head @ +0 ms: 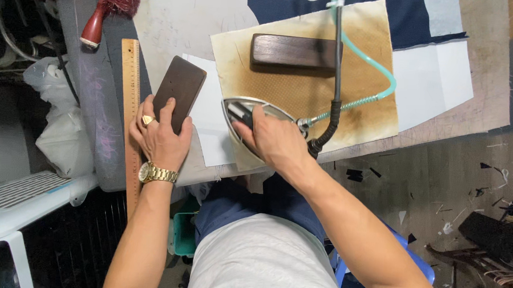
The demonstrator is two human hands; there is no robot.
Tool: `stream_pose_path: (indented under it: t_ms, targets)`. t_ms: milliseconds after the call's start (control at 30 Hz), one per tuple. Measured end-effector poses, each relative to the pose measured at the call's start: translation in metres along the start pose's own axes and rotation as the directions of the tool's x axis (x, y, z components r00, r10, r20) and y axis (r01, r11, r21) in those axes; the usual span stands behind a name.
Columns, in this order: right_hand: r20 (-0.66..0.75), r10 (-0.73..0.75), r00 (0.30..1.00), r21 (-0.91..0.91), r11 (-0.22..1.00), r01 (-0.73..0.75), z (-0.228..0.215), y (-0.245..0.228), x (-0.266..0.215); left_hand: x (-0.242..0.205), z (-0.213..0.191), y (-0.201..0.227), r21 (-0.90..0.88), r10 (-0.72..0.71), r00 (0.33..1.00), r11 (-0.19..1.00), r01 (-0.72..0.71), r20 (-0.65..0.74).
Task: The person marks lines on blue fabric using a ruler and chalk, then irons the fabric through a protective cloth while using wooden blocks as weights.
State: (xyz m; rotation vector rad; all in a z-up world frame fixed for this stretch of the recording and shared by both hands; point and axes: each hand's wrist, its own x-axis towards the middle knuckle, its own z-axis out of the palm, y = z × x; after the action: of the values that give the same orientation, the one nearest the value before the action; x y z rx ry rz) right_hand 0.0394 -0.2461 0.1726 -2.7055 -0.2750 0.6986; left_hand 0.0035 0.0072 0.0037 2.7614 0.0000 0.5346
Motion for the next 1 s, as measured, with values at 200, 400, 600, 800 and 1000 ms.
stream_pose_path:
  t_ms: [200, 400, 600, 800, 1000]
  targets:
    - [0.137, -0.117, 0.984, -0.071, 0.989, 0.128, 0.013, 0.019, -0.040, 0.047, -0.013, 0.014, -0.360, 0.271, 0.937, 0.915, -0.181, 0.218]
    - [0.224, -0.194, 0.955, -0.071, 0.974, 0.214, 0.025, 0.038, -0.073, 0.110, 0.035, 0.090, -0.460, 0.758, 0.489, 0.651, -0.604, 0.431]
    - [0.471, -0.034, 0.882, -0.012, 0.999, 0.045, -0.014, 0.108, -0.116, 0.098, 0.038, 0.094, -0.412, 0.883, 0.228, 0.402, -0.818, 0.410]
    - [0.289, 0.145, 0.946, -0.032, 0.989, -0.142, -0.063, 0.130, -0.112, 0.051, -0.010, 0.082, -0.393, 0.768, 0.306, 0.575, -0.718, 0.563]
    - [0.080, -0.112, 0.990, -0.093, 0.989, 0.119, -0.060, 0.112, -0.022, -0.026, -0.004, 0.117, -0.368, 0.317, 0.932, 0.899, -0.236, 0.177]
